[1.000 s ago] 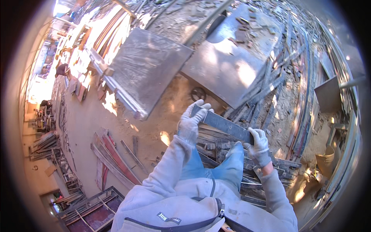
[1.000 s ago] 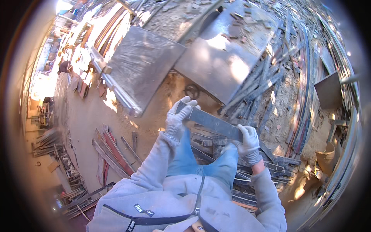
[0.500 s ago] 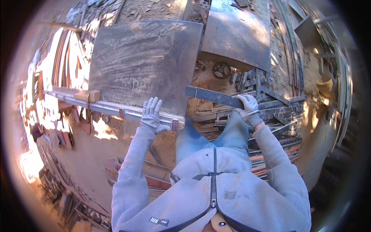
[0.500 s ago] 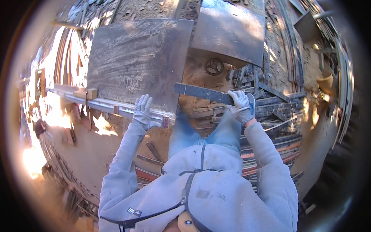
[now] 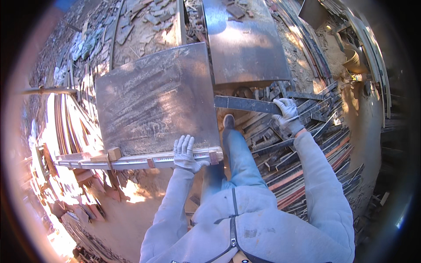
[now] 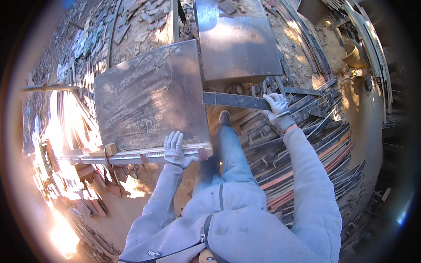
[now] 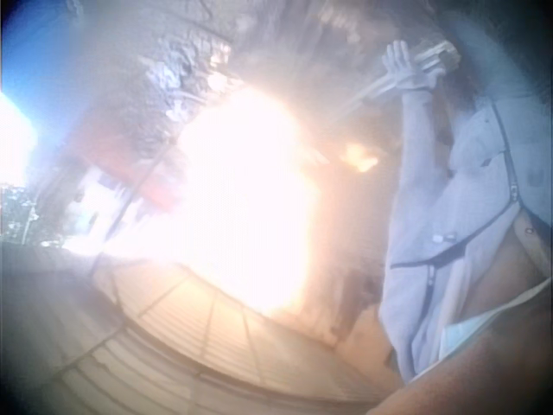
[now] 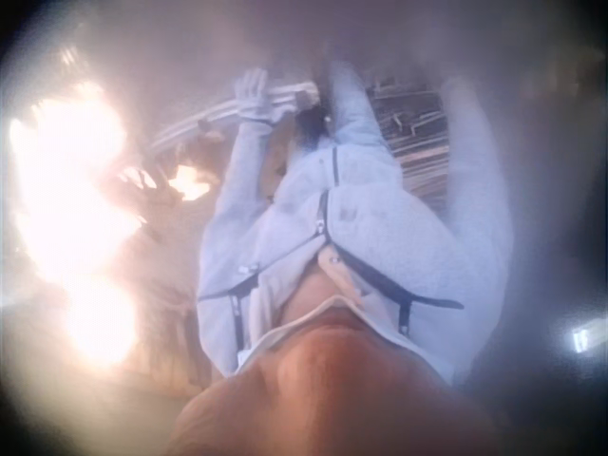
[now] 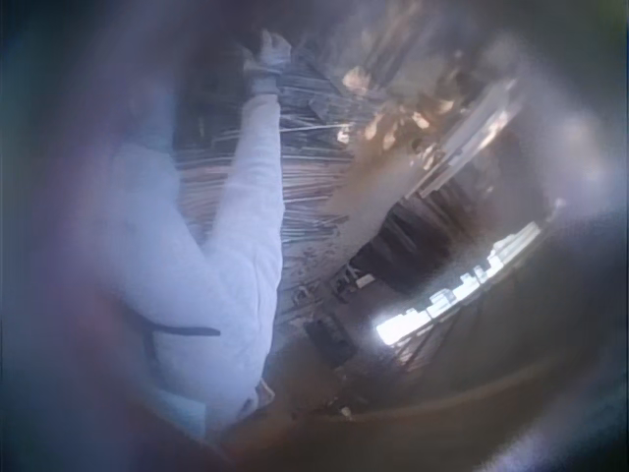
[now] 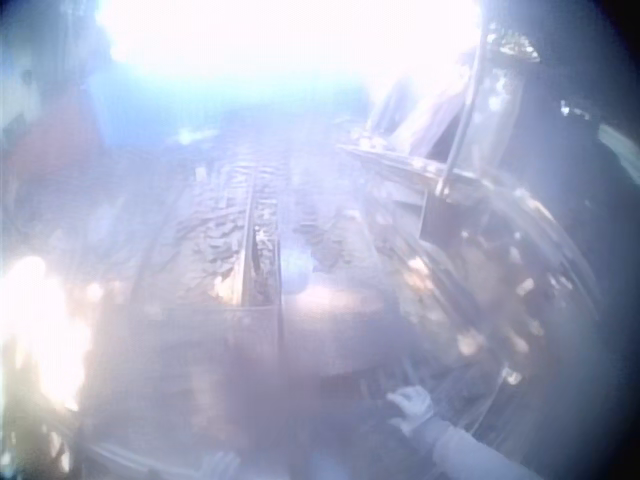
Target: The person repeatedly picks up wooden planks and strips from a cluttered workbench, inspects them, and places them into piles on the floor. The person handles the wood by hand, turning pieces over and moving them one at a time.
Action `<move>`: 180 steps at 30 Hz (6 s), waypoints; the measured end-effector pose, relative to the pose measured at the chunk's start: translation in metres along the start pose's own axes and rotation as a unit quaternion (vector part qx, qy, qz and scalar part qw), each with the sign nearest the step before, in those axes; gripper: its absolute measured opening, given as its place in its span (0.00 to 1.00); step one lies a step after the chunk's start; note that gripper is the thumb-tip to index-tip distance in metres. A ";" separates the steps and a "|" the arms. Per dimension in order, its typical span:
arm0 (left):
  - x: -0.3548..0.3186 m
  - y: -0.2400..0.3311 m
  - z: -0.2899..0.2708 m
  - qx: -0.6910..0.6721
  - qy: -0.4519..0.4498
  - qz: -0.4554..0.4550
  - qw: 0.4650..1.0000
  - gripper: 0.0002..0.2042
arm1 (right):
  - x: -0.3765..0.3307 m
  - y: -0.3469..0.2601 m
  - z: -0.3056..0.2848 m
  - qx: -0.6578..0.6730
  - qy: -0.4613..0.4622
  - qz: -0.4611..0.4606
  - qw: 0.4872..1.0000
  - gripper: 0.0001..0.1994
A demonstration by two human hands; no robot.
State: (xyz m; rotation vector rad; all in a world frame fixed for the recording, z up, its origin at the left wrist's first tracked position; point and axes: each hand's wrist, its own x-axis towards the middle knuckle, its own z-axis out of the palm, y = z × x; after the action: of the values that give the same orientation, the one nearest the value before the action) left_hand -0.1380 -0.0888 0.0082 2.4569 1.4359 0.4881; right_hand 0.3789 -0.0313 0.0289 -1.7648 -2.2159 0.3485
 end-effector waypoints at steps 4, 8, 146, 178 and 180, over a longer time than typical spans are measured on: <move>0.014 0.016 -0.015 -0.004 -0.143 -0.066 0.987 0.61 | 0.039 0.022 -0.005 -0.073 0.013 0.025 0.997 0.39; 0.074 0.069 0.002 -0.037 -0.082 0.066 0.994 0.46 | 0.080 0.039 0.000 -0.087 0.000 0.048 0.995 0.36; 0.039 0.008 0.011 0.065 -0.226 0.001 0.972 0.52 | -0.083 -0.171 0.138 0.151 0.008 0.088 0.985 0.31; -0.029 0.056 -0.021 0.006 -0.246 0.050 0.968 0.15 | -0.439 -0.254 0.072 0.204 0.150 0.176 0.951 0.23; -0.051 0.084 -0.030 -0.026 -0.152 0.093 0.984 0.11 | -0.409 -0.275 0.054 0.214 0.210 0.160 0.941 0.30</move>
State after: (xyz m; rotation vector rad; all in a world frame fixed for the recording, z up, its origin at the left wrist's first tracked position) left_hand -0.1074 -0.1719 0.0593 2.5022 1.0669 0.1708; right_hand 0.1958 -0.4922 0.0489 -1.7484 -1.4340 0.4346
